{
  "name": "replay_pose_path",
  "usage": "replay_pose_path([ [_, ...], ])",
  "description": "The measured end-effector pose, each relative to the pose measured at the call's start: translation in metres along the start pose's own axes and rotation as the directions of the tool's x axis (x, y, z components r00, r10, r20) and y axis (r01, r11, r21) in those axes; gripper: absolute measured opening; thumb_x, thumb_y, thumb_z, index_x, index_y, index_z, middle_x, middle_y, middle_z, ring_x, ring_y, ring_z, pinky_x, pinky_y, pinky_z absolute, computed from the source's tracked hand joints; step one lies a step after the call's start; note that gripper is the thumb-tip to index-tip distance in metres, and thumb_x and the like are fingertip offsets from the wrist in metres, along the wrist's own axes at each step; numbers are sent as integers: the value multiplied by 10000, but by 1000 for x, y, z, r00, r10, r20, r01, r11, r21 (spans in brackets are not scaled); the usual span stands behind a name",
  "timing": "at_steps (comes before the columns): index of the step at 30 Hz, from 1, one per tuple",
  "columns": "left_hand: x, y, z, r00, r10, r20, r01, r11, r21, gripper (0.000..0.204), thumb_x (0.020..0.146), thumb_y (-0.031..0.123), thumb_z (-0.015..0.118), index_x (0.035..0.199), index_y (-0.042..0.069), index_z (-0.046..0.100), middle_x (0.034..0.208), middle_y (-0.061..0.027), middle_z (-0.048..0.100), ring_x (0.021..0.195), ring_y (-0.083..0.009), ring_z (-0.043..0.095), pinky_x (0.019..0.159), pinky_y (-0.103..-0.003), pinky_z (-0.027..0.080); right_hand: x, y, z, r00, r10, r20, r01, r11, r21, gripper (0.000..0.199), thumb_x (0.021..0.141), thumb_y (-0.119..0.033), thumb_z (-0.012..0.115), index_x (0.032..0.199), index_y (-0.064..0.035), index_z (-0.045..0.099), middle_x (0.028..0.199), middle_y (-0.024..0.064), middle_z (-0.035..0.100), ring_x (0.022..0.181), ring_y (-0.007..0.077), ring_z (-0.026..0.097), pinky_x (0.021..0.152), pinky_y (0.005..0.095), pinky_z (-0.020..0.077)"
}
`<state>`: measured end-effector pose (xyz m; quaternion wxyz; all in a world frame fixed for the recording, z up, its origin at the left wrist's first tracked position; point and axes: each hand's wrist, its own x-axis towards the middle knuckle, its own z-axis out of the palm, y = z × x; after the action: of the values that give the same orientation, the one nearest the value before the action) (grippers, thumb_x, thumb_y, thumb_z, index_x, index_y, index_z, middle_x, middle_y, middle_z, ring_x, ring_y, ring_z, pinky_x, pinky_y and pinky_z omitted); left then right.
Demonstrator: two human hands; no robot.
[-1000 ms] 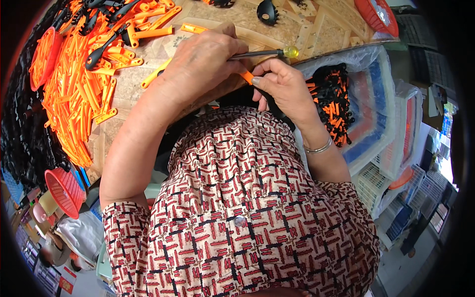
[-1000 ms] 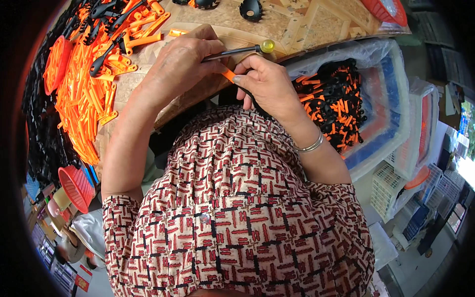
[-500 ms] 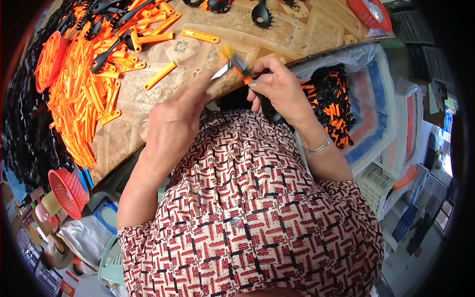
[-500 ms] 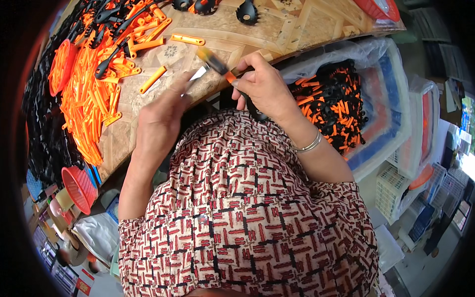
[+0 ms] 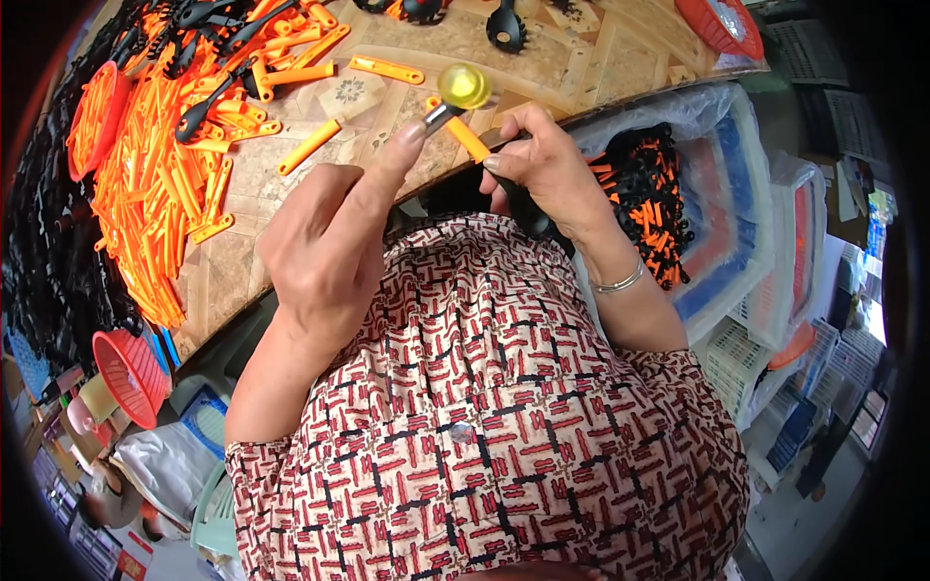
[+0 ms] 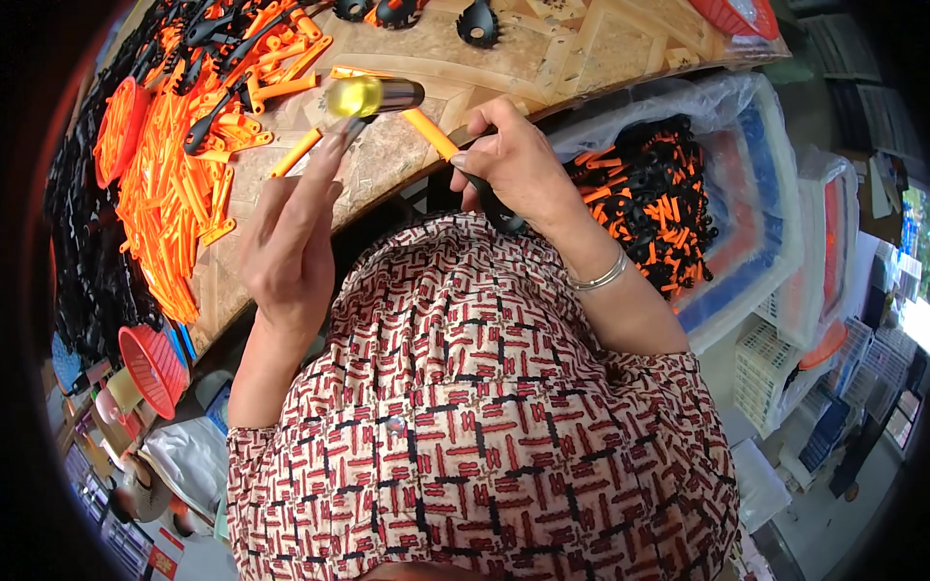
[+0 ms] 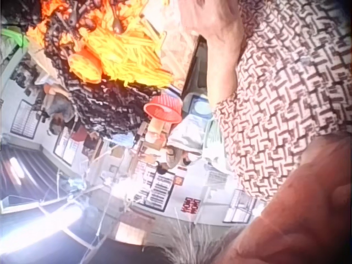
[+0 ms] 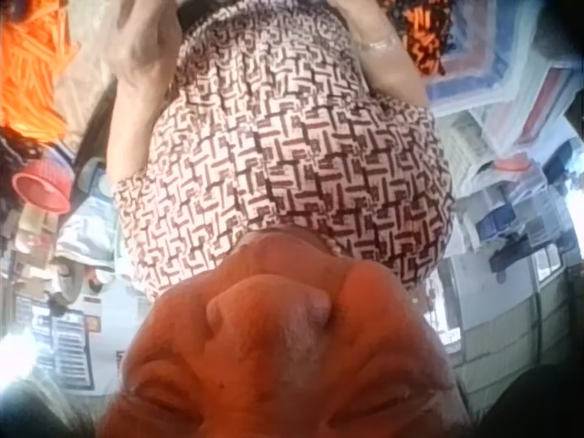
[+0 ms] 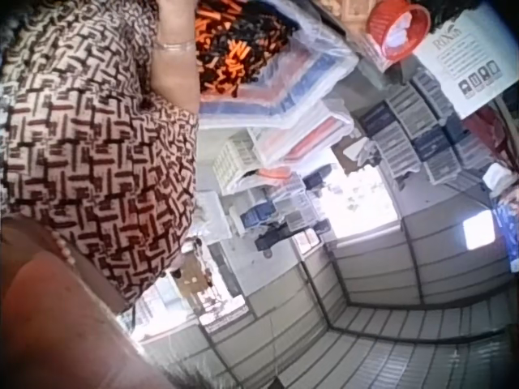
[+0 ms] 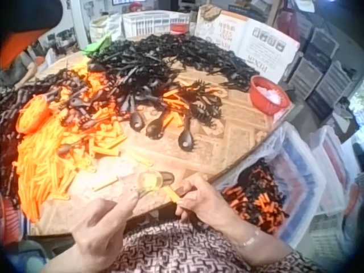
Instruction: The person assembles small plastic components by inserting orange handles into black plastic heads. They use a hammer to tap the pieces together securely. The person works at a wooden table, picking up parts from piles and placing the finished items aside.
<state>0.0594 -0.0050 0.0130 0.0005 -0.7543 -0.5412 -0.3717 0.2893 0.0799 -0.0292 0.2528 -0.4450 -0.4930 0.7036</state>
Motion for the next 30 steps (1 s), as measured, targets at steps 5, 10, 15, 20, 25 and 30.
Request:
replay_pose_path([
  [5, -3, 1, -1, 911, -193, 363, 156, 979, 129, 578, 864, -14, 646, 1374, 259, 652, 714, -81, 568, 625, -241, 620, 581, -384, 516, -1, 3, -5, 999, -12, 30, 12, 1000, 8, 213, 962, -23, 614, 1075, -16, 434, 753, 144, 690, 552, 204, 669, 479, 290, 514],
  [10, -4, -31, -19, 874, -474, 110, 482, 814, -323, 470, 936, -26, 647, 1382, 124, 634, 963, -62, 709, 821, -123, 652, 746, -293, 516, -35, -32, -118, 993, 74, 95, -39, 944, -328, 151, 959, -100, 668, 1056, -32, 575, 829, 83, 734, 700, 122, 704, 634, 248, 566],
  [15, -6, -52, -25, 639, -747, 184, 741, 534, -407, 472, 962, 109, 700, 1421, 97, 589, 775, 63, 490, 682, -50, 424, 600, -218, 363, -44, -69, -160, 940, -294, -174, -36, 424, -905, 255, 959, -277, 670, 993, -26, 691, 812, 127, 702, 737, 196, 666, 700, 310, 494],
  [20, 27, -64, -18, 679, -705, 206, 734, 659, -162, 272, 946, 232, 722, 1136, 38, 720, 713, 46, 509, 670, -60, 450, 607, -241, 396, 54, -71, -87, 805, -574, -153, 119, 408, -905, 374, 949, -425, 644, 940, -59, 719, 791, 179, 675, 740, 333, 673, 670, 402, 496],
  [25, 60, -69, 9, 915, -364, 172, 371, 929, -8, 236, 885, 184, 744, 1059, 27, 718, 903, -70, 642, 762, -194, 604, 712, -313, 479, 115, -79, -45, 799, -587, -128, -109, 68, -992, 452, 919, -503, 641, 894, -57, 711, 837, 191, 703, 833, 384, 693, 714, 476, 521],
  [30, 66, -59, 45, 963, -149, 225, 125, 985, 116, 207, 877, 223, 728, 1034, 88, 726, 1043, -54, 628, 912, -304, 655, 779, -424, 525, 103, -73, -60, 842, -529, -108, -37, 144, -989, 392, 856, -437, 694, 793, -52, 653, 783, 190, 680, 779, 392, 664, 714, 481, 501],
])
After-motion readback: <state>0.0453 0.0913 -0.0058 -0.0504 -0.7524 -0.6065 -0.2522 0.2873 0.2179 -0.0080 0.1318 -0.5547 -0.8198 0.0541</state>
